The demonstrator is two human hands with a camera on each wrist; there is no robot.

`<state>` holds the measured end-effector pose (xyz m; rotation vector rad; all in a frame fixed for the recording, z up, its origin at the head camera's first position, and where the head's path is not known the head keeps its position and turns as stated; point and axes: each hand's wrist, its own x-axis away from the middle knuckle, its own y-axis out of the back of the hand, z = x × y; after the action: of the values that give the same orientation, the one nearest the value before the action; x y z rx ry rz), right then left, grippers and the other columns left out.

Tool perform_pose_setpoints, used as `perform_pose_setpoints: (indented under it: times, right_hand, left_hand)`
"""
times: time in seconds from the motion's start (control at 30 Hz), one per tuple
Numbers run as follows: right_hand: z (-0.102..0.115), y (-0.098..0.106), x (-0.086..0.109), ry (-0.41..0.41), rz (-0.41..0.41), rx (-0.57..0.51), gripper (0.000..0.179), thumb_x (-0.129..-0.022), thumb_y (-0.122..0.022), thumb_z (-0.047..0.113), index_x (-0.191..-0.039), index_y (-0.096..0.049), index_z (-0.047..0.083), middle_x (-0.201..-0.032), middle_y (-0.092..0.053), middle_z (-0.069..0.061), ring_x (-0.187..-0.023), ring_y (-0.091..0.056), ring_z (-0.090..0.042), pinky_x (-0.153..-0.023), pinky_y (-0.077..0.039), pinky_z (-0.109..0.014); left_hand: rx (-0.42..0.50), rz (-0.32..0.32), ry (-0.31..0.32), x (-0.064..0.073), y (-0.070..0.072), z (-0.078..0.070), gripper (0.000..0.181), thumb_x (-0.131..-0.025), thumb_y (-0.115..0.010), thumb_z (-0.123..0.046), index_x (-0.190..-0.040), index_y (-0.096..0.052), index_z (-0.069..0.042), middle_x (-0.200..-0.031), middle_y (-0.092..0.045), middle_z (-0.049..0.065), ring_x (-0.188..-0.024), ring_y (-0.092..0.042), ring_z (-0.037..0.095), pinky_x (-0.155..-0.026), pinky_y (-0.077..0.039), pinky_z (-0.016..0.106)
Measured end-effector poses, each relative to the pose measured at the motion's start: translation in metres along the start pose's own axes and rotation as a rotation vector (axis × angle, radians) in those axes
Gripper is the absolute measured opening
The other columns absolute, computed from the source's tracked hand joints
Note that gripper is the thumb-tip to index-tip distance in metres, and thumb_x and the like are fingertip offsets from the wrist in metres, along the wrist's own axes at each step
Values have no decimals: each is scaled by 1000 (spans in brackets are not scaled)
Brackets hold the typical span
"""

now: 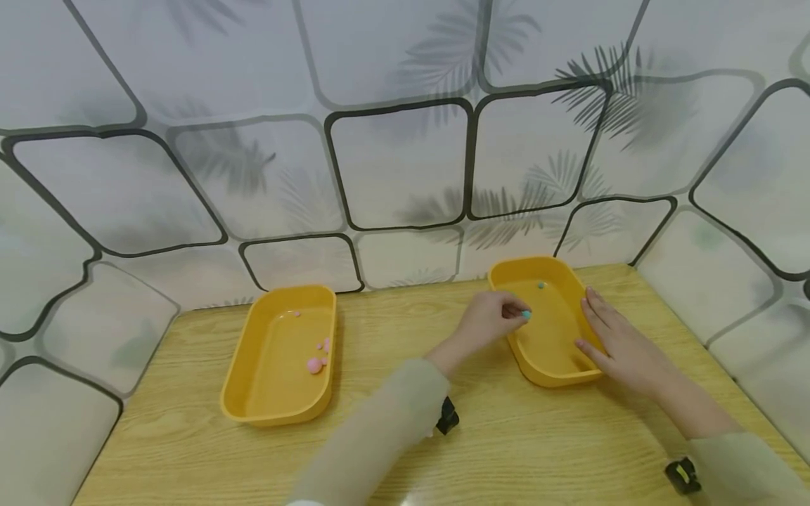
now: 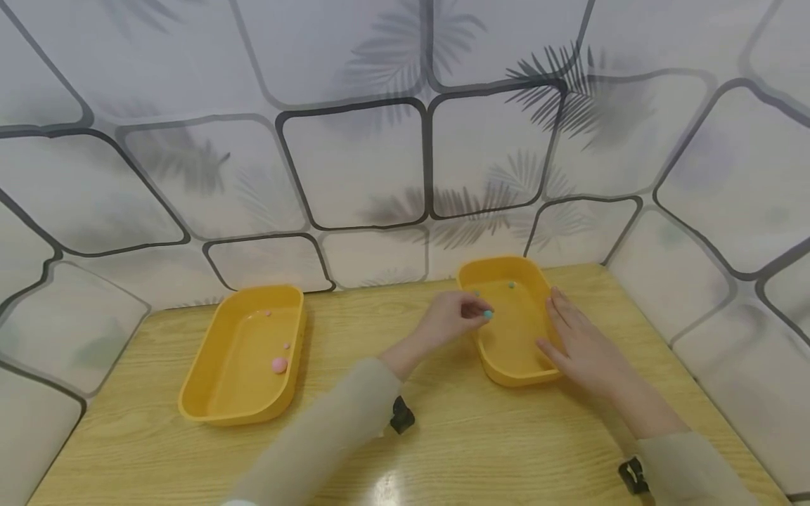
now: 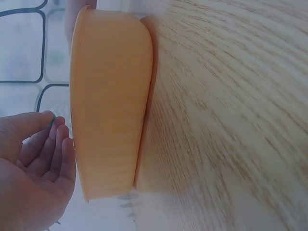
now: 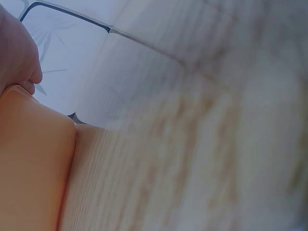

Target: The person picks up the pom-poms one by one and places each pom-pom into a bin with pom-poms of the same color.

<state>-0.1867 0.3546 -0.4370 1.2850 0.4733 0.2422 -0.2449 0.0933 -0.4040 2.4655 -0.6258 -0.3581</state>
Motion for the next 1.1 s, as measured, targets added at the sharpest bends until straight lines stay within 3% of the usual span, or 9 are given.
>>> perform_pose_setpoints:
  times: [0.53, 0.8, 1.1]
  right_hand:
    - [-1, 0, -2, -25, 27, 0, 74, -99, -47, 35, -149, -8, -4, -158, 0, -19, -145, -3, -33, -114, 11, -19]
    - [-1, 0, -2, -15, 12, -2, 74, -98, -47, 34, -149, -9, -4, -158, 0, -18, -145, -4, -32, -112, 12, -15]
    - [0, 0, -1, -22, 18, -8, 74, -99, -47, 34, -149, -9, -4, -158, 0, -18, -145, -4, -33, -114, 11, -20]
  left_hand:
    - [-10, -76, -9, -16, -12, -4, 17, -90, -65, -22, -101, -72, -12, -87, -68, -6, -74, -57, -2, -65, -47, 10]
    - [-24, -97, 31, -22, -14, -2, 17, -88, -67, -25, -100, -74, -14, -86, -71, -7, -72, -59, -3, -62, -47, 9]
    - [-48, -144, 121, -26, -16, -7, 16, -86, -70, -24, -100, -75, -17, -86, -72, -7, -72, -61, -1, -60, -46, 10]
